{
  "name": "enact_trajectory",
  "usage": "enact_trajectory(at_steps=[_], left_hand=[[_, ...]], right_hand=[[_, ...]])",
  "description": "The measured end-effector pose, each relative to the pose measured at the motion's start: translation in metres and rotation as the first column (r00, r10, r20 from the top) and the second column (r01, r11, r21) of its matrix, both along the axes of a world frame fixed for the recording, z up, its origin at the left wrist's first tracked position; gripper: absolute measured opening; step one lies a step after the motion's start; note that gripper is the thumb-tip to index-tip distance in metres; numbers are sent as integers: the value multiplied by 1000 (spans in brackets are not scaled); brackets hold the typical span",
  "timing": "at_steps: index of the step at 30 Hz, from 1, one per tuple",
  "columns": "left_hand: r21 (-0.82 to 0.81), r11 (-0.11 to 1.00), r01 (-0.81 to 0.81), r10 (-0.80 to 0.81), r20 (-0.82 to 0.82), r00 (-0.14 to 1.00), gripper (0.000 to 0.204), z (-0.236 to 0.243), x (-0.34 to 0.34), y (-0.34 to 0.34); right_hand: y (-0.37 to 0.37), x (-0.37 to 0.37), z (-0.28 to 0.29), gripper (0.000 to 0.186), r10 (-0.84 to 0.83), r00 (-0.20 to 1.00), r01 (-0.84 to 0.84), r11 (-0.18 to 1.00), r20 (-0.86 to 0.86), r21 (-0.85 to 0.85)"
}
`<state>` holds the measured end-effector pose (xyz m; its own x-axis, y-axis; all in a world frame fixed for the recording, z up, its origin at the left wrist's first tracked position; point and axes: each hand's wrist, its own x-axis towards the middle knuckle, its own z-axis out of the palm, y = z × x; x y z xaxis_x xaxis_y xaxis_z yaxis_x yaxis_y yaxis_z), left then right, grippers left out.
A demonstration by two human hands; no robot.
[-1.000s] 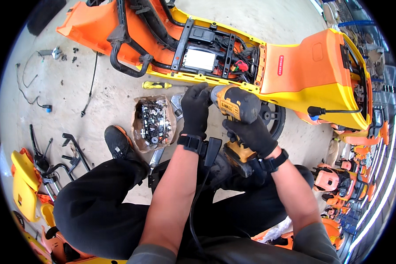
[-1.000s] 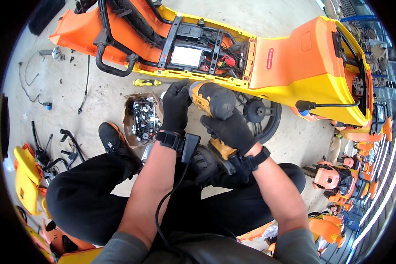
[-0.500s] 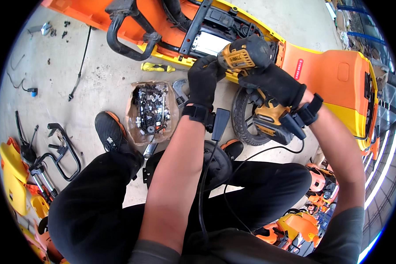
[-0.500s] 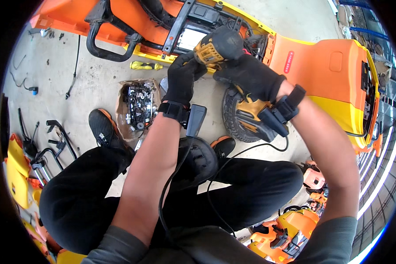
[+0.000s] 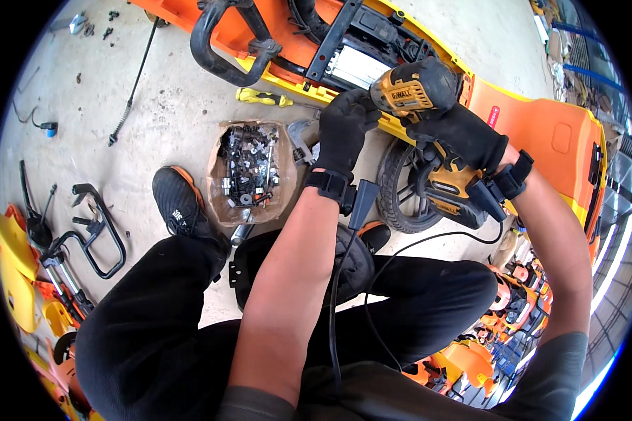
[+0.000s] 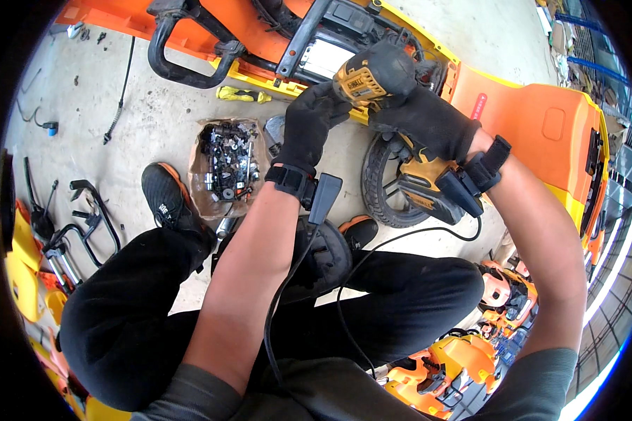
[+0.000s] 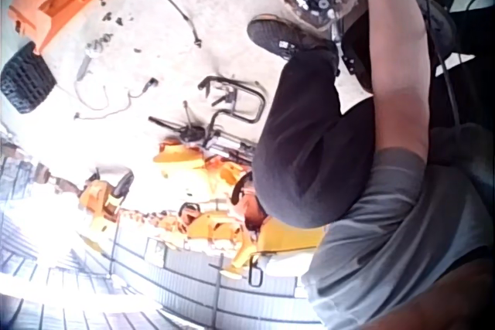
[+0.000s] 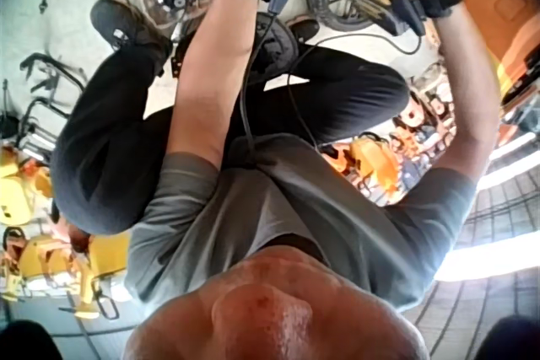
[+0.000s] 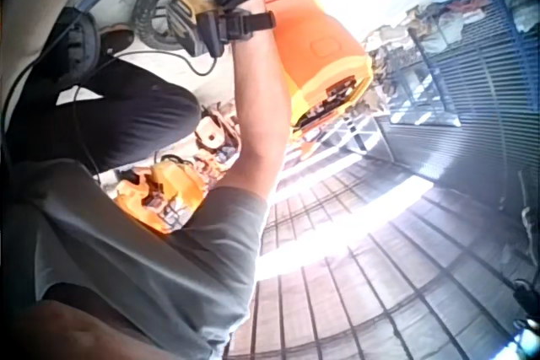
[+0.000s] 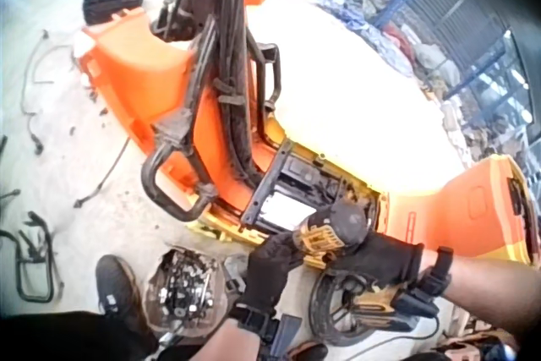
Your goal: The person uses a power tool to remove screws from a motorcycle component, picks up small parts from a cardboard box, and places a new component onto the vehicle frame.
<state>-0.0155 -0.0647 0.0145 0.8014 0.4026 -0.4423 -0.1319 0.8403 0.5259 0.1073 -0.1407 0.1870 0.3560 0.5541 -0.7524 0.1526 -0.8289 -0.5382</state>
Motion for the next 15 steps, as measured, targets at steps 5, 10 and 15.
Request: enact_trajectory(at_steps=[5,10,15], left_hand=[[80,996,38,-40,26,999,30,-6,2,5],[50,997,67,-67,11,998,30,-5,2,6],[63,990,126,-124,-24,992,31,2,-3,11]], right_hand=[[7,2,1,43,90,992,-87,996,89,-38],[4,5,-3,43,120,989,-117,992,89,-41],[2,3,-3,43,168,979,-173,984,116,31]])
